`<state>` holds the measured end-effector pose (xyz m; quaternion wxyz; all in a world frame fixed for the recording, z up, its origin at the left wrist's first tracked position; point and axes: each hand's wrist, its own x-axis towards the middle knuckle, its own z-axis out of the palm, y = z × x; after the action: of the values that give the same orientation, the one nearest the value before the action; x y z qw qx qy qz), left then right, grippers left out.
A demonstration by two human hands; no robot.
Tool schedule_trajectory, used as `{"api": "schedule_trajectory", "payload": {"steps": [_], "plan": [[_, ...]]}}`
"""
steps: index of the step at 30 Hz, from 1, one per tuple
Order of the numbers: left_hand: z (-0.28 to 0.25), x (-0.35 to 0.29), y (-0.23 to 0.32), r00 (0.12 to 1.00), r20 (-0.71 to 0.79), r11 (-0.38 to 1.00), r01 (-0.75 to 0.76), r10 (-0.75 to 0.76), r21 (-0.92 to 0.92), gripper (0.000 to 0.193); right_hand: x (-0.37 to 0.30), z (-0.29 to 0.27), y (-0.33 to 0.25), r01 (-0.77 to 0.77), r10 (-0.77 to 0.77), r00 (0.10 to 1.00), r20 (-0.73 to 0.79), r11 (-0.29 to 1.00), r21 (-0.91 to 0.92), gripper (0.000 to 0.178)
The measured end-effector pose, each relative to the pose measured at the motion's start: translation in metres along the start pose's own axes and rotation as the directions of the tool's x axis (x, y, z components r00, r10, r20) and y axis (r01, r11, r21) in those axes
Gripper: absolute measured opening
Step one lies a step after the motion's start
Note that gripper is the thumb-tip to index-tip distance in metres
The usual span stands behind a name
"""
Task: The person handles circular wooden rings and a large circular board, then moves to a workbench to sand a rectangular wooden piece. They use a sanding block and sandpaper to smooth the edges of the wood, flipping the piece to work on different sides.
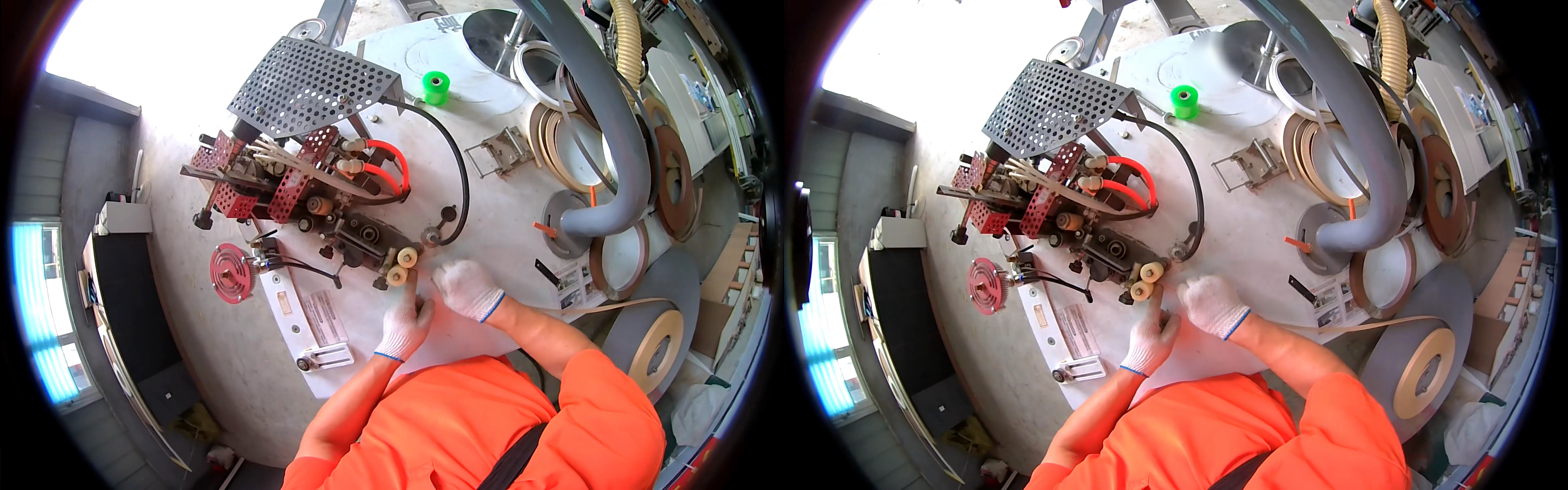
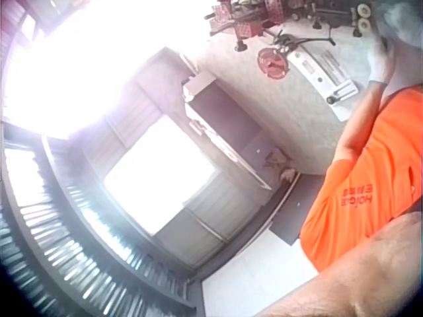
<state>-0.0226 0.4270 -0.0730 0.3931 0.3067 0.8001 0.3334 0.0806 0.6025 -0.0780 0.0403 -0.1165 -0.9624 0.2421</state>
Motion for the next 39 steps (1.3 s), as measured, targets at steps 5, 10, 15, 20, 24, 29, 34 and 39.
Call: {"api": "schedule_trajectory", "payload": {"steps": [5,10,15,20,24,29,34,39], "plan": [[0.001,-0.004,0.001,1.0,0.011,0.997,0.01,-0.009,-0.077,0.086,0.0,-0.002,-0.005,0.017,-0.016,1.0,-0.004,1.0,0.021,0.007],[-0.002,-0.004,0.004,1.0,0.017,0.998,-0.002,0.003,-0.065,0.087,0.024,0.004,-0.008,-0.046,0.056,0.989,-0.139,0.996,0.073,0.009],[0.002,-0.005,0.002,1.0,-0.008,0.993,0.012,-0.013,-0.115,0.085,0.036,0.017,-0.013,-0.029,0.027,0.997,-0.067,0.999,-0.031,0.009],[-0.01,-0.015,-0.01,0.997,-0.034,0.973,0.06,-0.069,-0.223,0.065,0.026,0.006,-0.013,0.013,-0.024,0.968,-0.249,0.999,-0.043,0.01],[-0.03,-0.03,-0.008,0.979,-0.076,0.914,0.146,-0.188,-0.377,0.053,0.013,0.016,-0.006,-0.055,0.055,0.994,-0.089,0.998,0.007,0.018],[-0.04,-0.042,-0.011,0.95,-0.118,0.865,0.206,-0.289,-0.458,0.052,0.023,0.013,-0.01,-0.008,0.016,0.974,-0.225,0.999,0.037,0.02],[-0.058,-0.038,0.011,0.936,-0.192,0.833,0.153,-0.295,-0.531,0.053,0.027,0.017,-0.018,-0.028,0.032,0.982,-0.187,0.999,0.027,0.013],[-0.083,-0.019,0.023,0.916,-0.304,0.868,0.087,-0.263,-0.489,0.056,0.034,0.04,-0.022,-0.028,0.028,0.951,-0.309,1.0,0.004,0.01]]}}
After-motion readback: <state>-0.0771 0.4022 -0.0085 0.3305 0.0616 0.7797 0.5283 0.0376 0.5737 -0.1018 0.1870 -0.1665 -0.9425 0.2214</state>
